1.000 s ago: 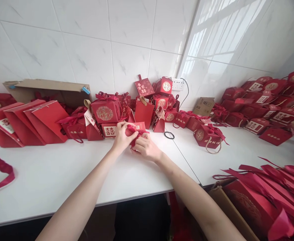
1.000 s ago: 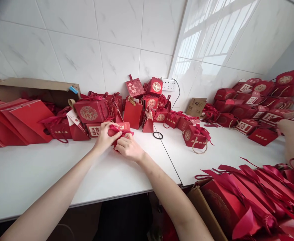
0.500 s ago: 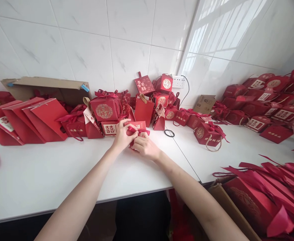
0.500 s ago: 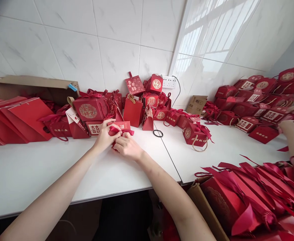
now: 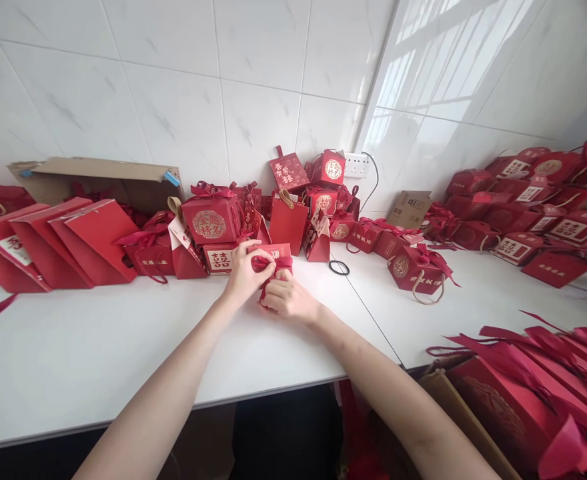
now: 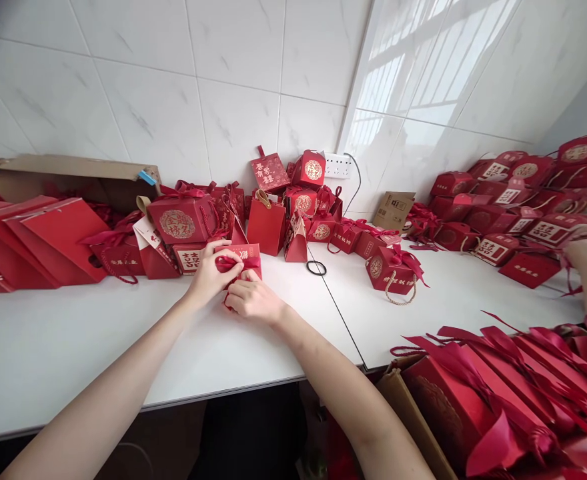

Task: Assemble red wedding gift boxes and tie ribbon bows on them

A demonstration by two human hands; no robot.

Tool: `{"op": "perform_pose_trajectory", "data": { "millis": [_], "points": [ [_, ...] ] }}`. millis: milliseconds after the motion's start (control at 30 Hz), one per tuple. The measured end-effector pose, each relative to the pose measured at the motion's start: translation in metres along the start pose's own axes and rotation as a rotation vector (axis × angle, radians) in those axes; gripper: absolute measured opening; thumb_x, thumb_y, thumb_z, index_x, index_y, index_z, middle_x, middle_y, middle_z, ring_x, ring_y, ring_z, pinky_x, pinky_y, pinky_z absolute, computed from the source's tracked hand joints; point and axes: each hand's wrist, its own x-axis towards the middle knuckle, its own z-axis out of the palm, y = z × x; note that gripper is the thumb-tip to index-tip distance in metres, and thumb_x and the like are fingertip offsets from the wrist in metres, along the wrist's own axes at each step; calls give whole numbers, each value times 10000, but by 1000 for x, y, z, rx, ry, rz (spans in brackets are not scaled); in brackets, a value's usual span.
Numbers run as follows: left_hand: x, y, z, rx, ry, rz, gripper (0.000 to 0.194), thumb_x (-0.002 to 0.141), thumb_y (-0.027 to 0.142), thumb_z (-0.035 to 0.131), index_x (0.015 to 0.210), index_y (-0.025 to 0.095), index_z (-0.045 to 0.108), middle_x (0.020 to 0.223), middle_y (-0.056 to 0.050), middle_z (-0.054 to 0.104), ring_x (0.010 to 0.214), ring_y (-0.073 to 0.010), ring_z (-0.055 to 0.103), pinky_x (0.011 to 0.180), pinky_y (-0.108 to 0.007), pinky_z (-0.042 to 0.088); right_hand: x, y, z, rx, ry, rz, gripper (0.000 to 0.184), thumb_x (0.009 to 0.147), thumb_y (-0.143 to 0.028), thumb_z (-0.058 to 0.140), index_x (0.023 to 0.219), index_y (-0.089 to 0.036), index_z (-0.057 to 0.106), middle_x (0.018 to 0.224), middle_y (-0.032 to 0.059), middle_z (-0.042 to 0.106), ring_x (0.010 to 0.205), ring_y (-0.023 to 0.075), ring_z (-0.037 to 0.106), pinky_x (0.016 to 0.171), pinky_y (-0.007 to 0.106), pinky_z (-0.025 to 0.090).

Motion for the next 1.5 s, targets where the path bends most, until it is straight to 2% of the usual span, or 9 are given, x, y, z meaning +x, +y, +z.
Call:
{"op": "perform_pose_trajectory", "data": {
  "millis": [133, 267, 367, 433, 533, 1000, 1100, 1233, 1500],
  "points": [
    [3, -3, -1, -21, -17, -3, 30, 717, 239, 639, 706, 216, 655, 1085, -60, 524, 1170, -257, 477, 1064, -448, 306, 0, 4, -7, 159, 19, 115, 321, 901, -295, 430, 611, -183, 510, 587, -9, 505, 557, 116, 416, 688, 308, 322],
    [4, -6, -3, -43, -42, -2, 35, 715, 248, 642, 736, 222, 654, 1111, -70, 530, 1194, -267, 463, 1070, -466, 298, -6, 21, -24, 300, 131, 573, 363, 864, -372, 389, 551, -194, 437, 521, -15, 474, 497, 111, 401, 655, 312, 341],
    [3, -6, -3, -61, -50, 6, 31, 720, 238, 635, 747, 235, 648, 1140, -69, 532, 1224, -263, 436, 1087, -477, 274, -12, 36, -35, 452, -58, 942, 476, 863, -479, 384, 491, -190, 455, 488, -2, 465, 476, 115, 401, 557, 288, 322],
    [3, -6, -3, -71, -57, -3, 32, 726, 240, 626, 751, 236, 645, 1142, -72, 530, 1230, -258, 430, 1087, -479, 274, -15, 42, -38, 607, -271, 1044, 513, 832, -557, 430, 499, -177, 523, 503, 5, 499, 487, 119, 426, 522, 275, 316],
    [4, -6, -3, -79, -53, -8, 26, 728, 243, 619, 734, 230, 641, 1114, -78, 531, 1224, -253, 437, 1084, -472, 279, -19, 46, -37, 756, -469, 1043, 452, 755, -562, 554, 540, -166, 590, 511, -13, 504, 481, 107, 414, 492, 258, 309],
    [6, -4, -4, -118, -59, -37, 50, 724, 263, 608, 697, 222, 613, 1055, -54, 545, 1230, -246, 443, 1080, -448, 289, -29, 54, -37, 992, -641, 1037, 223, 654, -314, 614, 504, -178, 521, 490, -64, 410, 461, 77, 305, 442, 235, 206],
    [5, -5, -5, -133, -63, -34, 78, 726, 292, 610, 692, 222, 604, 1047, -58, 541, 1228, -249, 445, 1079, -443, 297, -27, 54, -40, 943, -525, 1098, 348, 739, -447, 547, 525, -177, 505, 527, -34, 449, 507, 100, 378, 482, 243, 263],
    [2, -7, -4, -170, -119, -13, 121, 780, 311, 530, 796, 226, 614, 1190, -79, 487, 1304, -248, 362, 1113, -457, 255, -17, 44, -37, 775, -118, 1209, 502, 806, -624, 387, 569, -186, 451, 566, -26, 409, 556, 115, 386, 544, 258, 296],
    [-6, -8, 3, -217, -110, 28, 162, 801, 331, 501, 908, 221, 552, 1386, -79, 402, 1343, -240, 320, 1124, -430, 257, -8, 35, -27, 812, 52, 1188, 401, 754, -533, 473, 552, -194, 396, 551, -27, 414, 544, 110, 371, 540, 255, 299]
  ]
}}
